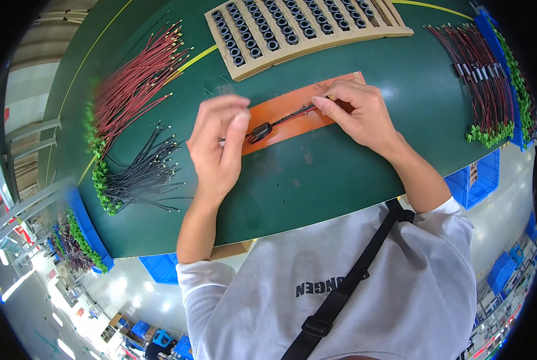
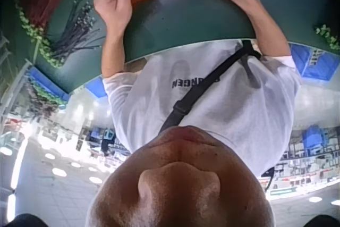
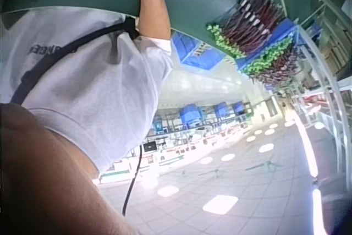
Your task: The person assembles wire harnesses by hand at a green workbench. They pick up red and black wires, insert them into green connectors, and secure the connections using a black heat shrink tube and a handheld crimping tool. The finished units are placed into a wooden storage tray.
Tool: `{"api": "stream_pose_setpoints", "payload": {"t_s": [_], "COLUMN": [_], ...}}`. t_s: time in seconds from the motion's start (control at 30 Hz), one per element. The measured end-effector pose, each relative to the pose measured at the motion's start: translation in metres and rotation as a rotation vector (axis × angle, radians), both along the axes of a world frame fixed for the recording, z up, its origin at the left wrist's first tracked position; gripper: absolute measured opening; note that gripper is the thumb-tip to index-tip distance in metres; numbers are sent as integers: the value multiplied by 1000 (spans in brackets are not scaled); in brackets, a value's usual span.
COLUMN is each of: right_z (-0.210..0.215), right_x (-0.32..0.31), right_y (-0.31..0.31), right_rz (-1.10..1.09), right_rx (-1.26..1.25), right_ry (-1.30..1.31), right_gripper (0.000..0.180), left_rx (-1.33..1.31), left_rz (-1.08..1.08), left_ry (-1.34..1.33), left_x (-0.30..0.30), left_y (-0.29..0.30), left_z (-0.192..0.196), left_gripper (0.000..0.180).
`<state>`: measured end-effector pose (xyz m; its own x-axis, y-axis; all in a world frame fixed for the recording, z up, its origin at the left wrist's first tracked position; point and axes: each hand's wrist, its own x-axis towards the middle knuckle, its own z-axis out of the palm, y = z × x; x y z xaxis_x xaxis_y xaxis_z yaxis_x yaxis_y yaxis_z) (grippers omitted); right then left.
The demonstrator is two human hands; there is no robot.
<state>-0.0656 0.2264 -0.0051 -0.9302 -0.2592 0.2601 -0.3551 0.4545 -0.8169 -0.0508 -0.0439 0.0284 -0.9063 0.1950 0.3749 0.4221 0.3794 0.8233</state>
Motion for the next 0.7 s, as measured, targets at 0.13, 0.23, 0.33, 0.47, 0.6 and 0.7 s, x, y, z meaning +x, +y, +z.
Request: {"api": "stream_pose_setpoints", "payload": {"t_s": [0.13, 0.23, 0.33, 0.47, 0.6, 0.7], "right_z": [-4, -6, -7, -9, -9, -11], "right_x": [-1, -2, -2, -3, -4, -4], "right_y": [-2, -2, -1, -1, -1, -2], "right_rz": [-19, -5, -11, -9, -9, -11], "right_rx": [6, 44, 39, 49, 54, 61], "right_ry": [122, 165, 155, 161, 176, 184], "right_gripper": [22, 22, 22, 21, 22, 22], "left_rx": [-289, -369, -423, -328, -207, -122], "left_rz": [-64, -40, -22, -34, -8, 40], "left_ry": [207, 340, 382, 101, -55, -72], "left_x": [20, 23, 19, 19, 16, 17], "left_y": [-9, -6, -8, -10, -16, -15], "left_z": [9, -3, -8, 3, -1, -9], "left_gripper": [10, 24, 21, 19, 17, 15]}}
